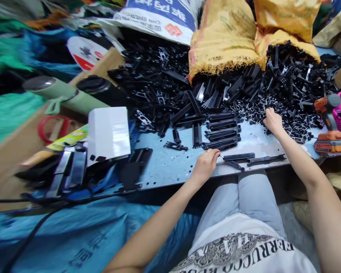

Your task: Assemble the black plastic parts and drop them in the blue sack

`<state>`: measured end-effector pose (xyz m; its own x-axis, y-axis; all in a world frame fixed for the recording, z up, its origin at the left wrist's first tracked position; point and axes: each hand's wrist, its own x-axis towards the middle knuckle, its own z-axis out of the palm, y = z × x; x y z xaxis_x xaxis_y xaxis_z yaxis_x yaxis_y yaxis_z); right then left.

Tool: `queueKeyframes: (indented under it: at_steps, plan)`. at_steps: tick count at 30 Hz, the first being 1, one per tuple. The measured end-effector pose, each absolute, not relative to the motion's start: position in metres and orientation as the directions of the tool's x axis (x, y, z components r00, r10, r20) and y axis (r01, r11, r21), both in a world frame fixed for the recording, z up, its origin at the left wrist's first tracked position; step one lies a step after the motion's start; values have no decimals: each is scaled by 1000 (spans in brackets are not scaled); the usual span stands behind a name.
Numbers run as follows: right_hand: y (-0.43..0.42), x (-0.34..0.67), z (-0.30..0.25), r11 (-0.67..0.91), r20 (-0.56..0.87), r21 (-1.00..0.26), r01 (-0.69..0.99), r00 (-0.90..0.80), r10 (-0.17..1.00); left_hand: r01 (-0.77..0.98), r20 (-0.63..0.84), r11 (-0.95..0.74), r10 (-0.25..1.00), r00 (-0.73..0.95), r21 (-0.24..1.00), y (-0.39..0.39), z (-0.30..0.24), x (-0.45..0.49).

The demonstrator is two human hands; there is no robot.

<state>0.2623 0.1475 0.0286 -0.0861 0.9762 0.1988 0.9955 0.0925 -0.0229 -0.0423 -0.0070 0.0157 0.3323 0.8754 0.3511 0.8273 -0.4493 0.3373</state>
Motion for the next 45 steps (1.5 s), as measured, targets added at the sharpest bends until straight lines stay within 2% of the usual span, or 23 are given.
queueKeyframes:
  at_steps: [10,13,17,20,25,28,30,34,36,39,42,44,45]
  plan:
    - [110,267,40,303,341,-422,855,-159,926,836,330,-511,838,434,198,-14,-3,-24]
    - [83,260,49,362,254,-519,774,-265,930,812,353,-535,825,442,233,-20,-15,-24]
    - [51,250,59,346,25,-628,697,-427,904,788,391,-551,813,432,274,-18,-21,-24]
    - [37,243,66,369,-98,-573,732,-508,856,795,412,-552,805,428,252,-15,-20,-22]
    - [29,225,77,588,-165,-318,743,-655,738,814,493,-549,770,404,190,-18,-13,-11]
    - [26,219,71,689,-219,-194,698,-716,663,767,456,-619,738,497,166,-17,-5,4]
    - [22,224,58,695,-172,-196,692,-722,670,738,400,-658,723,563,152,-14,1,15]
    - [13,248,26,724,120,-323,609,-733,670,726,247,-675,731,636,128,-6,7,29]
    - [9,259,15,750,203,-338,568,-734,648,716,186,-689,723,666,114,-3,6,32]
    - [7,268,5,750,182,-213,626,-729,660,724,150,-681,732,665,113,0,0,35]
    - [8,272,2,637,152,-10,771,-628,763,765,162,-634,772,615,115,4,-3,36]
    - [7,273,10,606,167,50,794,-604,779,768,185,-624,779,599,141,5,2,32]
    - [6,272,18,640,183,43,767,-636,750,754,212,-634,771,600,173,4,8,27]
